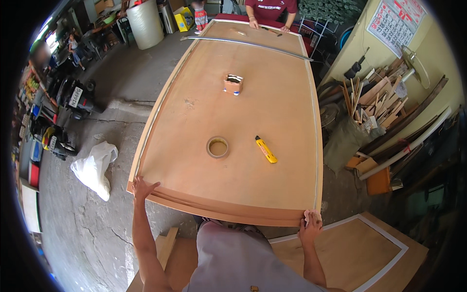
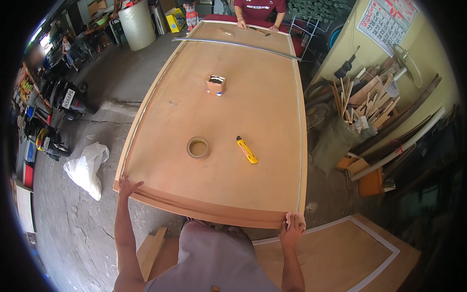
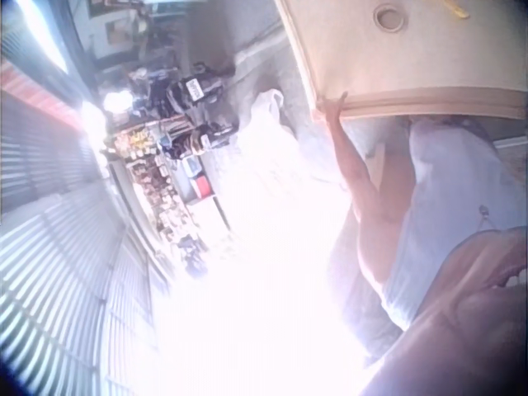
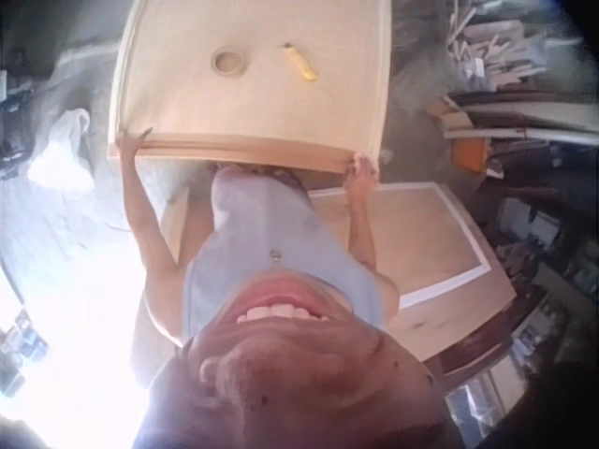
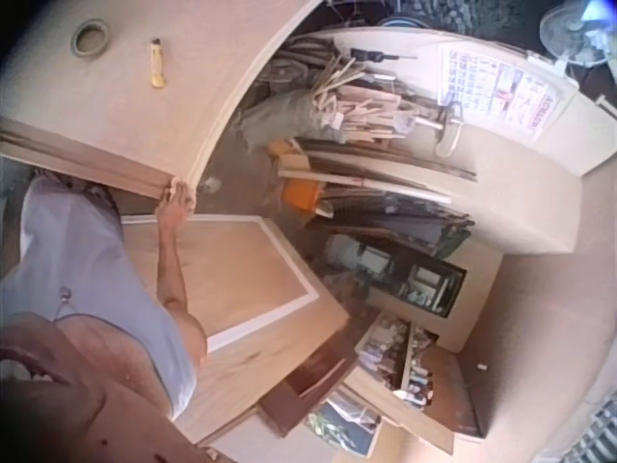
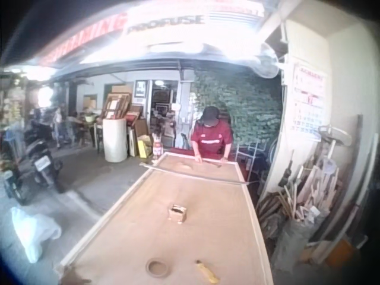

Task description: The person aligns and fits a thin wooden trim strip along the edge of a large wooden panel, then uses a utility knife to trim the strip flush. A second person assists by holding the panel steady.

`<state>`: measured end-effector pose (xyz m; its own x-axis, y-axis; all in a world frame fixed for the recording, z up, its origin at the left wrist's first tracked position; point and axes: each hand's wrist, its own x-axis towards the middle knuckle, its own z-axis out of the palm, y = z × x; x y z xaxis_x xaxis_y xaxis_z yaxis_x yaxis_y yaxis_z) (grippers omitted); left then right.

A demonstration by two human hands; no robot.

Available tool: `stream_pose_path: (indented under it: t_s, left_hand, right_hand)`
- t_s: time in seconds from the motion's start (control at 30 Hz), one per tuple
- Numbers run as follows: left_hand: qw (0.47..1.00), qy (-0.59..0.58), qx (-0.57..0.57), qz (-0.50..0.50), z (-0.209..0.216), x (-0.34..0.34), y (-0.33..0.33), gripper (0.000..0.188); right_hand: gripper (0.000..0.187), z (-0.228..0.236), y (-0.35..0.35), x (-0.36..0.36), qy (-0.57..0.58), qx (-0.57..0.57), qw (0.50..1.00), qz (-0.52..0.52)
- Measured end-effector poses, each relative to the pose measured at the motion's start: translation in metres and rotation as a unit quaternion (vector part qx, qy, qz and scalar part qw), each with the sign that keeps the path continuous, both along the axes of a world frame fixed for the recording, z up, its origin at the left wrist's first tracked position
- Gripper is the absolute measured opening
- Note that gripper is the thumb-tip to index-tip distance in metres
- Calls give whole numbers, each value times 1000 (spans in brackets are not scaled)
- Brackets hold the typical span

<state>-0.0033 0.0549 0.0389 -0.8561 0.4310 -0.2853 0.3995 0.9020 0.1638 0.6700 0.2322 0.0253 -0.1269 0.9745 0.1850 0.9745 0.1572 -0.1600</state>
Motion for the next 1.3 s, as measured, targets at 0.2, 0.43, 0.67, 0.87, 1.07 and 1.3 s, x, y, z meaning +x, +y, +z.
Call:
stream_pose_path:
  t_s: [0.2,0.43,0.67,0.87,1.07,1.3]
  left_hand:
    - [996,-29,-27,-85,1,-20,-7,119]
    - [989,-41,-51,-135,18,-14,-3,119]
    - [982,-37,-44,-179,18,-21,-18,116]
    - [967,-104,-68,-224,26,-38,-8,113]
    - [969,-116,-76,-204,32,-35,-14,118]
    - [974,-115,-77,-179,16,-32,-13,123]
  right_hand:
    - [38,-14,5,-13,-22,53,997,-51]
    - [27,-14,10,-32,104,43,993,-33]
    - [39,0,-14,-88,-79,2,986,-149]
    - [46,-11,18,-33,-154,-149,937,-275]
    - [48,21,29,-69,-167,-209,920,-288]
    - [44,8,39,-35,-143,-220,931,-255]
